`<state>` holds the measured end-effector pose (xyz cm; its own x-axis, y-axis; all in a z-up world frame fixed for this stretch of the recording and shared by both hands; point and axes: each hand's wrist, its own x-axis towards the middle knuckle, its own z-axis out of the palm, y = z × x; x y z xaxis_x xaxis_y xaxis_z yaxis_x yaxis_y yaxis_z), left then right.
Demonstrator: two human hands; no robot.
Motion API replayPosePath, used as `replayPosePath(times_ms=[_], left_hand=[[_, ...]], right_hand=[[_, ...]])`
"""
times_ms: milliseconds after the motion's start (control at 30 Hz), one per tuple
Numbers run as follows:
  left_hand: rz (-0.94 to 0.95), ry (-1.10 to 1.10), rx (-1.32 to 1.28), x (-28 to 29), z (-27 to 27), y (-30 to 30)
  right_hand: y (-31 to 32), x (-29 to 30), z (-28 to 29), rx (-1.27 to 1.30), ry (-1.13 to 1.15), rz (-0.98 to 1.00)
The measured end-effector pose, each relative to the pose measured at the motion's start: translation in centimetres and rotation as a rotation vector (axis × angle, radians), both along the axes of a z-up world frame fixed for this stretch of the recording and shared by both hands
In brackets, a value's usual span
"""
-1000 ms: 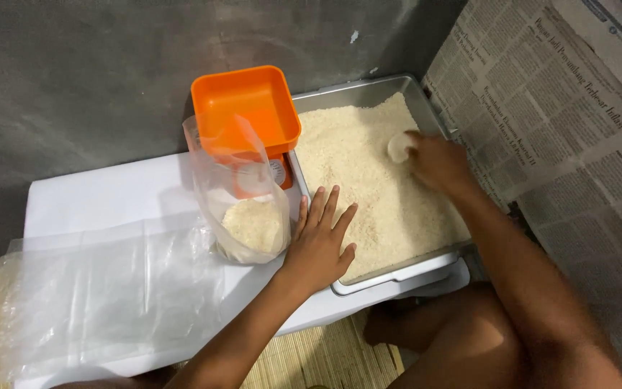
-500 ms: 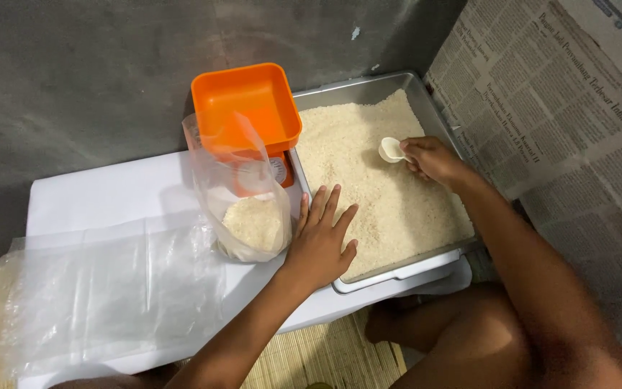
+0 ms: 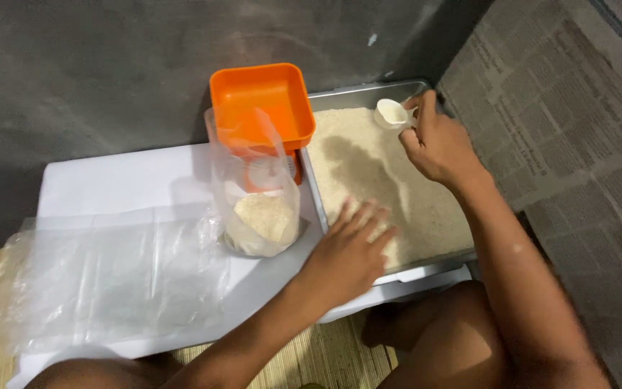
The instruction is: Scooping rice from a metal tray into a plastic bag using a small measuring cup
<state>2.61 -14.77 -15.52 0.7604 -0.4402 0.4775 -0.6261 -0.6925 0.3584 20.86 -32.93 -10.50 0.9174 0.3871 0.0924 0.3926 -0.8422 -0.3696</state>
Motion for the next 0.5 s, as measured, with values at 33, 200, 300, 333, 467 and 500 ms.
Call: replayPosePath(times_ms=[33,200,300,333,467,500], left_hand=[[-0.053,-0.125,-0.062,-0.1,1.0,-0.3],[-0.199,-0.149,-0.180,-3.8,10.6,2.2],[-0.217,-0.277,-0.183,-5.5,12.9,4.4],[-0.238,-0.304,-0.163,-6.1,13.4,5.2],[-0.109,-0.454,-0.120,-5.8,11.0,11.0],[0.032,-0.443,-0.167,-5.4,10.3,12.2]], right_hand=[[0.8,-0.2,0.7,0.012,-0.088,0.013],[4.3,-4.3,3.9,0.175,-0.304,0.203],[5.5,-6.2,5.2,0.261,-0.324,0.284],[5.9,-6.8,5.6,0.276,-0.344,0.312],[6.8,-8.7,7.2,0.303,-0.317,0.291],[6.9,-9.2,7.7,0.302,-0.278,0.289]])
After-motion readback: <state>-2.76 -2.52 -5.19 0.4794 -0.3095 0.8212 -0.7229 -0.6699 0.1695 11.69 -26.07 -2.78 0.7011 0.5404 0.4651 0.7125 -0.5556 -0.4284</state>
